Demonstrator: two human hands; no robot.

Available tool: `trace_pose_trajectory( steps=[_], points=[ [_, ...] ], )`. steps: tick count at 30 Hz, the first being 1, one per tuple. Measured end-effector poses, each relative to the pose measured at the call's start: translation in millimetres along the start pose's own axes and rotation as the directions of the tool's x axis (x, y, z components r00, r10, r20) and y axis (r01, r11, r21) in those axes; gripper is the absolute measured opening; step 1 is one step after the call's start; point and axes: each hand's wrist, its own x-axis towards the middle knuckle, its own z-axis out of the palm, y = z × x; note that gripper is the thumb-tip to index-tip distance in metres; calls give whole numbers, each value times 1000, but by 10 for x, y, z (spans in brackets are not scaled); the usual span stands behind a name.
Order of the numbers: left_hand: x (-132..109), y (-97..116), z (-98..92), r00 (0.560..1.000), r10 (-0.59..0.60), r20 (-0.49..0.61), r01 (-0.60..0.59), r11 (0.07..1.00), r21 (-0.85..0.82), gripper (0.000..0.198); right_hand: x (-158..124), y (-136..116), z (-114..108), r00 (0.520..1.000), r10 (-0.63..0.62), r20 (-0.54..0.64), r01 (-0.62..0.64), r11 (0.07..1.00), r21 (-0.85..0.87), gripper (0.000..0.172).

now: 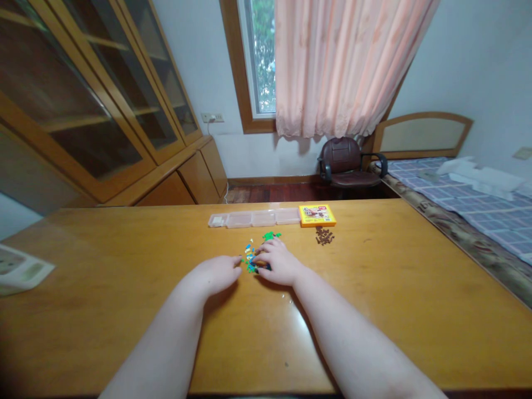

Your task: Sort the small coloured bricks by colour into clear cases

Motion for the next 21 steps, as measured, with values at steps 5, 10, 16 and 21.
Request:
trace_pose_trajectory(
  steps=[5, 10, 16, 21],
  points=[
    [-12, 79, -3, 999, -8, 49, 6, 999, 32, 43, -13, -21, 2, 1000, 5, 30, -5, 1000, -17, 30],
    [-70, 206, -3, 998, -23, 59, 20, 998, 55, 42, -14, 6, 9, 1000, 13, 18, -12, 1000, -12, 29],
    [-155, 431, 91, 998, -52, 45, 46, 991, 128, 42, -14, 46, 18, 1000, 1, -8, -1, 1000, 0, 25],
    [-75, 402, 155, 996, -69, 52, 62, 991, 123, 43, -13, 44, 4, 1000, 9, -10, -9, 1000, 7, 25]
  ],
)
